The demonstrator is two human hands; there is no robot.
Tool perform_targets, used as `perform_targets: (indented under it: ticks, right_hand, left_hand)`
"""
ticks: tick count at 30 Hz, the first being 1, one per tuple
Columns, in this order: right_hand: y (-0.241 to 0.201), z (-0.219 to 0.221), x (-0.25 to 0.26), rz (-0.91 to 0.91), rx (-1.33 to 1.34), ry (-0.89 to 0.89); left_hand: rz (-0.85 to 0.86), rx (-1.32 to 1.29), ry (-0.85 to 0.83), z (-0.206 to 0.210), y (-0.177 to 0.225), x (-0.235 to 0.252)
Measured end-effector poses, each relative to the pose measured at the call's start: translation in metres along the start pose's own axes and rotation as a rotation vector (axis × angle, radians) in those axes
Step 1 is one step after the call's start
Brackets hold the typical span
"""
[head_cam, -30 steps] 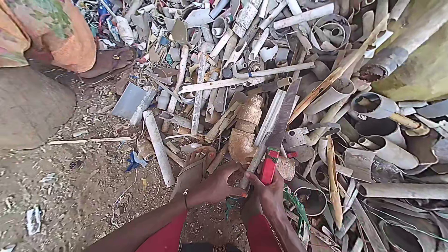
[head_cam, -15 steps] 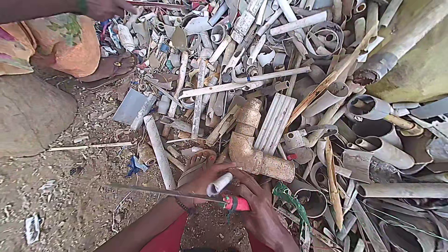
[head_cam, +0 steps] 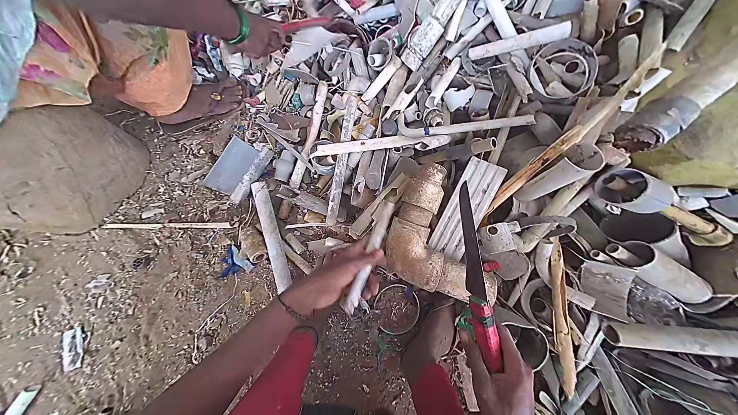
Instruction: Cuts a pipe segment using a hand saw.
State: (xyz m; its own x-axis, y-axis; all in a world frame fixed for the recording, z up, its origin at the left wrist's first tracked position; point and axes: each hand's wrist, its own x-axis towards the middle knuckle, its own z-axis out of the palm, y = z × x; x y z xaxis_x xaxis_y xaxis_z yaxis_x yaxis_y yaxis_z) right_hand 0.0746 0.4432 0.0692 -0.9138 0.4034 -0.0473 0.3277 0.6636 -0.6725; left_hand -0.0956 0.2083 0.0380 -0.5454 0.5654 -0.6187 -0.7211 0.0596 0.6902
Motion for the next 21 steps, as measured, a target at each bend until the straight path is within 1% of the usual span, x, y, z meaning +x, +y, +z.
perform_targets:
  ticks: [1,2,4,6,8,9,11,12,13,15,17,18,19,20,21]
  right_hand:
    - [0.004,0.001,-0.002,0.006,-0.014,0.025]
    - [0.008,0.001,-0.004,0.018,-0.008,0.049]
    - [0.015,0.001,-0.009,0.035,0.037,0.101]
    - [0.019,0.002,-0.013,0.04,0.014,0.157]
    - [0.021,0.005,-0.013,0.037,-0.16,0.153]
    - [0.023,0.007,-0.012,0.049,-0.252,0.095]
    - [0.031,0.012,-0.009,0.091,-0.356,-0.073]
    - [0.032,0.01,-0.007,0.103,-0.368,-0.116]
    - [0.029,0.004,-0.004,0.104,-0.356,-0.111]
    - [0.009,-0.021,0.002,0.051,-0.294,-0.001]
    - [-0.014,-0.052,0.004,-0.069,-0.145,0.198]
    - [-0.02,-0.063,0.005,-0.149,0.0,0.301]
    - [-0.026,-0.071,0.009,-0.226,0.162,0.364]
    - [-0.026,-0.074,0.011,-0.307,0.32,0.381]
    - [-0.02,-0.067,0.009,-0.358,0.439,0.381]
  left_hand:
    - [0.024,0.125,-0.088,0.007,-0.01,0.001]
    - [0.059,0.307,-0.149,0.016,-0.018,0.003]
    - [0.128,0.72,-0.22,0.028,-0.025,0.008]
    - [0.18,0.974,-0.212,0.034,-0.031,0.013]
    - [0.174,1.144,-0.143,0.033,-0.036,0.02]
    - [0.166,1.181,-0.11,0.034,-0.037,0.021]
    - [0.167,1.24,-0.059,0.037,-0.036,0.023]
    - [0.164,1.265,-0.05,0.041,-0.034,0.024]
    - [0.155,1.271,-0.048,0.047,-0.03,0.026]
    - [0.113,1.27,-0.038,0.058,-0.019,0.032]
    - [-0.005,1.299,-0.039,0.069,-0.001,0.037]
    - [-0.046,1.324,-0.039,0.074,0.005,0.039]
    - [-0.071,1.343,-0.039,0.077,0.008,0.04]
    - [-0.082,1.346,-0.041,0.079,0.009,0.04]
    - [-0.084,1.344,-0.044,0.079,0.008,0.04]
